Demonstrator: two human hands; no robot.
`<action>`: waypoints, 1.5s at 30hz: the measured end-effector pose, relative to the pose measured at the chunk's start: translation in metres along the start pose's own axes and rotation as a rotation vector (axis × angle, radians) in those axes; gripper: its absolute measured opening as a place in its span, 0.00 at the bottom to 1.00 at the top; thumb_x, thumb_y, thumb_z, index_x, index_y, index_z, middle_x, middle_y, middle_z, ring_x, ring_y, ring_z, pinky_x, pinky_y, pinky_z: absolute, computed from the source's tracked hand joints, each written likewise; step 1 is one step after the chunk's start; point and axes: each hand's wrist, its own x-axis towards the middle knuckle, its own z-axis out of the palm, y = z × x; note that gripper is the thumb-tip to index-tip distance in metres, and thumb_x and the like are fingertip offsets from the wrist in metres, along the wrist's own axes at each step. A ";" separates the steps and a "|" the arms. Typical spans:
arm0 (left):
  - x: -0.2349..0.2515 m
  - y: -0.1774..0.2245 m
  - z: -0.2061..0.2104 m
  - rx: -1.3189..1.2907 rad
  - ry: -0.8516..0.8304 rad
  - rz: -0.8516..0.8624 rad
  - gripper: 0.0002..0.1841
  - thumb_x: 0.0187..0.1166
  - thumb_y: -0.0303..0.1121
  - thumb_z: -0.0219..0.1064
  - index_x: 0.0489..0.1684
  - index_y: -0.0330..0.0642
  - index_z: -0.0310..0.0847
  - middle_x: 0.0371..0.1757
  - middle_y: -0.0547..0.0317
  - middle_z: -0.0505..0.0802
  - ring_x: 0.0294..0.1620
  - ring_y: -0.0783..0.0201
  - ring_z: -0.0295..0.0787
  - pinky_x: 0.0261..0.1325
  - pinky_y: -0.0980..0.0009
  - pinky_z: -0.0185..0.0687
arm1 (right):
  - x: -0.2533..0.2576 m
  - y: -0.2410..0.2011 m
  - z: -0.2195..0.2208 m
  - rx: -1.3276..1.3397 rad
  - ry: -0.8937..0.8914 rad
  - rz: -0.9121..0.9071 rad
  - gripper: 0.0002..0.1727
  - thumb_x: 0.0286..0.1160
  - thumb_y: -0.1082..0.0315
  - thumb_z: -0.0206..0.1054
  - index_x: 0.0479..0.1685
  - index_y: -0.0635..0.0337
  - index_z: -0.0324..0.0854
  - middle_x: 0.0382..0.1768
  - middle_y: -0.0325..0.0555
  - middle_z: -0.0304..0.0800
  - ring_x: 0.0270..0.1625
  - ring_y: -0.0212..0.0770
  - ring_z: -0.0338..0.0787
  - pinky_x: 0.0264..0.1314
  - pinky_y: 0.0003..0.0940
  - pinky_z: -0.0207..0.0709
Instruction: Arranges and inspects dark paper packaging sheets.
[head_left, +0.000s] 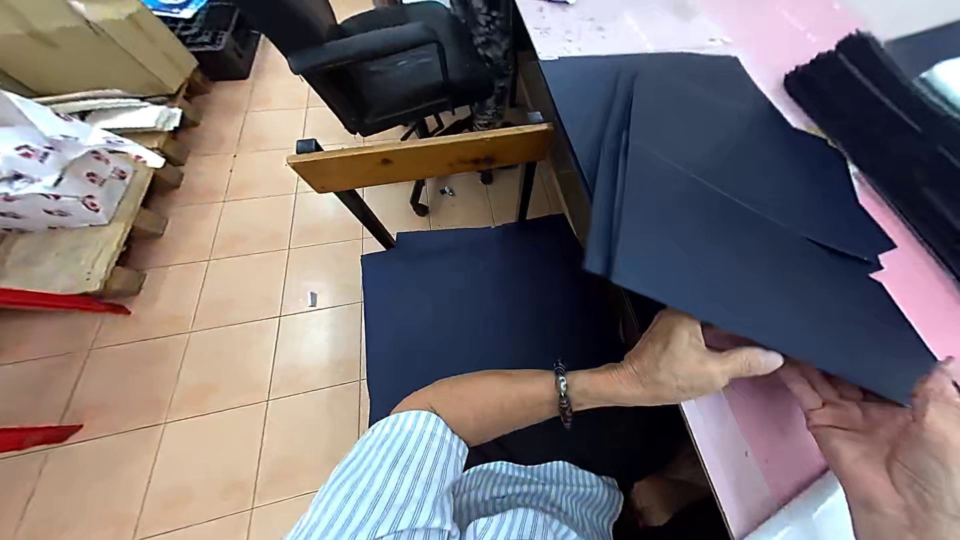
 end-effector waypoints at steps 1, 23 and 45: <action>-0.001 -0.001 -0.008 0.059 -0.091 -0.023 0.16 0.72 0.22 0.75 0.55 0.20 0.84 0.49 0.42 0.94 0.54 0.67 0.92 0.63 0.72 0.87 | 0.005 0.000 0.004 0.001 0.051 -0.013 0.23 0.96 0.49 0.37 0.73 0.53 0.61 0.56 0.39 0.91 0.54 0.38 0.96 0.57 0.36 0.92; 0.002 0.024 -0.102 0.090 -0.229 -0.392 0.12 0.81 0.23 0.66 0.54 0.35 0.67 0.31 0.60 0.90 0.29 0.70 0.92 0.37 0.75 0.91 | 0.049 0.008 -0.069 -0.224 0.091 -0.228 0.11 0.87 0.78 0.53 0.56 0.53 0.74 0.44 0.27 0.96 0.50 0.26 0.96 0.60 0.28 0.90; 0.029 0.006 -0.128 0.448 0.088 -0.248 0.23 0.84 0.28 0.65 0.72 0.31 0.61 0.45 0.47 0.91 0.37 0.61 0.96 0.42 0.65 0.96 | 0.184 -0.010 -0.029 -0.686 0.108 0.102 0.23 0.80 0.62 0.68 0.71 0.51 0.68 0.48 0.36 0.90 0.42 0.34 0.94 0.40 0.36 0.92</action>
